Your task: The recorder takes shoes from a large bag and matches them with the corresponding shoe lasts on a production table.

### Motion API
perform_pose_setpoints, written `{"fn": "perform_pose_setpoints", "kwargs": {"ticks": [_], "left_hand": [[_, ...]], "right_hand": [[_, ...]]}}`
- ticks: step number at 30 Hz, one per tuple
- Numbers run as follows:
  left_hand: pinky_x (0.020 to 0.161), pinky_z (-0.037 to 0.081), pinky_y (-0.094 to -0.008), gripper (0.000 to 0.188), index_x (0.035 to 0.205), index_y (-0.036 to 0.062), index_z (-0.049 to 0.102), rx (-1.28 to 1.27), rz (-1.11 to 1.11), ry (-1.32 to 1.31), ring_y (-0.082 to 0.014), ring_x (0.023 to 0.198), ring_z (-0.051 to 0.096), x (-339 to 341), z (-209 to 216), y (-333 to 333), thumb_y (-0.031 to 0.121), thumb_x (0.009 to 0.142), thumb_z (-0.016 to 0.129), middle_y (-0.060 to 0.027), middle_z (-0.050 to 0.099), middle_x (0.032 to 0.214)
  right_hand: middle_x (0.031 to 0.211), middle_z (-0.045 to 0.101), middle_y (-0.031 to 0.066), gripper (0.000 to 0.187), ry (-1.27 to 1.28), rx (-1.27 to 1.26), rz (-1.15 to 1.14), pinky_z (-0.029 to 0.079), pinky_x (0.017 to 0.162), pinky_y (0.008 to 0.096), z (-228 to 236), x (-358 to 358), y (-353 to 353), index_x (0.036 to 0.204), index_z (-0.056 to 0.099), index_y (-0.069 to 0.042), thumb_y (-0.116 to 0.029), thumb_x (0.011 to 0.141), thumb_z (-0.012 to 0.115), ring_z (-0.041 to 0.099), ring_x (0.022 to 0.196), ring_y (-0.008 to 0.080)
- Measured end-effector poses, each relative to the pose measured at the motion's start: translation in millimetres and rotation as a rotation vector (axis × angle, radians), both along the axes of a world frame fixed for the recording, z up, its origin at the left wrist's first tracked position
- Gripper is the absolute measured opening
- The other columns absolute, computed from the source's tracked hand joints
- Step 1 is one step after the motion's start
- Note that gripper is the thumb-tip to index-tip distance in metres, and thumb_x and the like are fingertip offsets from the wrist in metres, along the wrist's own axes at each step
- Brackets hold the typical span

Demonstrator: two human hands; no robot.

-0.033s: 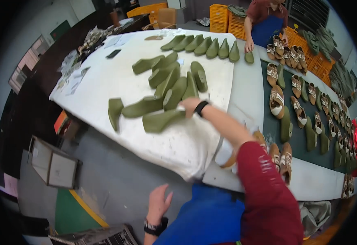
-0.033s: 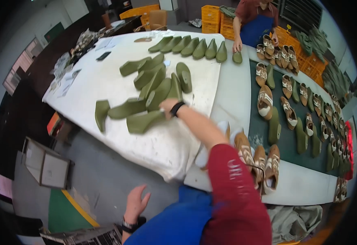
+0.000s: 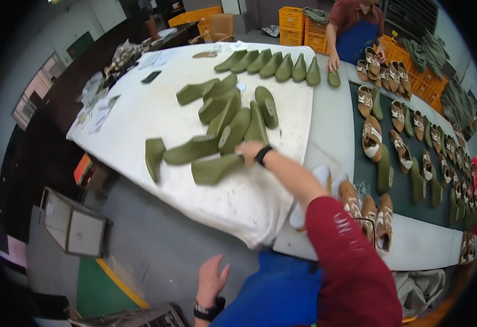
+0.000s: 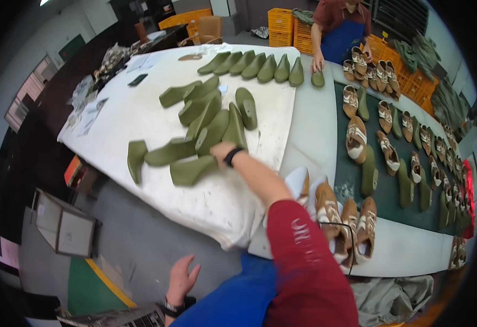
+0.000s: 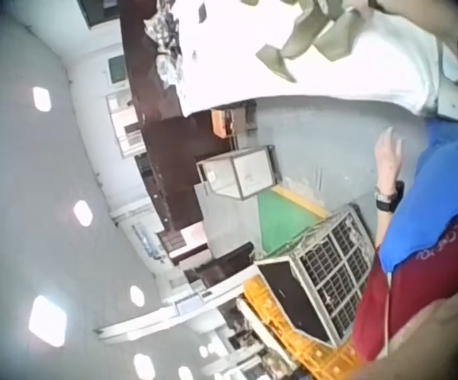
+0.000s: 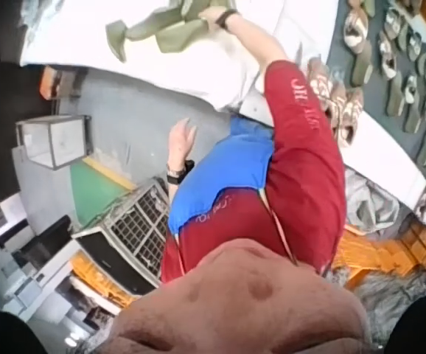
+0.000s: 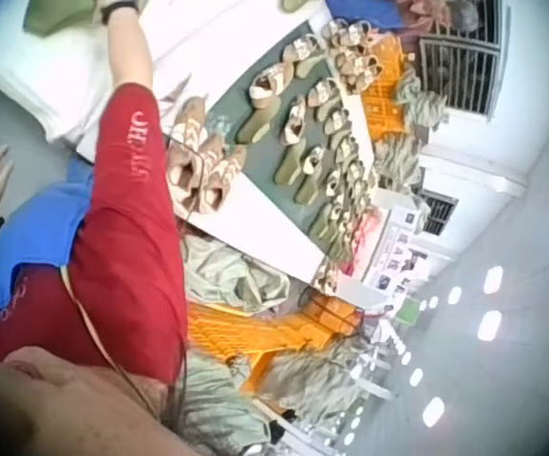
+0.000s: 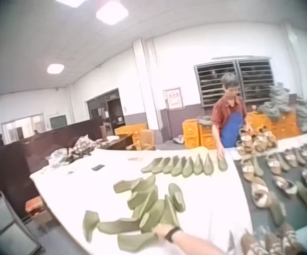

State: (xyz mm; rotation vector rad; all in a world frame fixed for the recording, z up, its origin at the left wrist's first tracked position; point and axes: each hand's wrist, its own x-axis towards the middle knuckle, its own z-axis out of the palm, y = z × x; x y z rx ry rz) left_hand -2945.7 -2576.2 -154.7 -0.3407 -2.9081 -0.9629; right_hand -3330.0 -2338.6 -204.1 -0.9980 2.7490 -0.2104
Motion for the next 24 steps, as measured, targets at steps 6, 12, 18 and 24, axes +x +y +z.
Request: {"fn": "perform_pose_setpoints", "kwargs": {"ticks": [6,12,18,24], "left_hand": [[0.080,0.045,-0.0420,0.038,0.108,0.0008,0.056,-0.084,0.081,-0.256,-0.0353,0.093,0.057,-34.0,-13.0,-36.9,0.017,0.076,0.068,-0.0165,0.062,0.099],[0.092,0.038,-0.0371,0.060,0.133,0.0043,0.036,0.085,0.206,-0.047,-0.0270,0.107,0.048,-131.0,-24.8,-52.8,0.020,0.082,0.063,-0.0147,0.048,0.120],[0.095,0.035,-0.0428,0.064,0.136,0.0104,0.029,1.328,0.487,-0.655,-0.0267,0.111,0.045,-214.1,-31.0,-48.7,0.047,0.088,0.050,-0.0109,0.043,0.127],[0.109,0.016,-0.0512,0.045,0.139,0.0067,0.029,1.598,-0.973,-0.657,-0.0286,0.133,0.025,-257.2,18.9,2.1,0.026,0.098,0.030,-0.0119,0.028,0.146]], "right_hand": [[0.084,0.064,0.0155,0.048,-0.051,-0.275,-0.168,0.049,0.071,0.0442,-63.7,8.7,-7.2,0.107,0.054,-0.013,-0.019,0.061,0.069,0.061,0.082,0.0358],[0.087,0.064,0.0160,0.053,-0.837,-0.668,-0.446,0.051,0.064,0.0394,-36.1,81.3,-37.3,0.106,0.053,0.001,-0.019,0.061,0.073,0.063,0.078,0.0285],[0.093,0.066,0.0068,0.034,-1.648,-1.357,-0.745,0.053,0.071,0.0352,12.8,168.4,-22.2,0.106,0.059,-0.005,-0.016,0.075,0.067,0.065,0.078,0.0172],[0.109,0.061,0.0103,0.054,-1.287,-1.303,-0.075,0.052,0.078,0.0314,83.2,138.9,9.2,0.125,0.046,-0.002,-0.014,0.078,0.069,0.062,0.091,0.0164]]}}
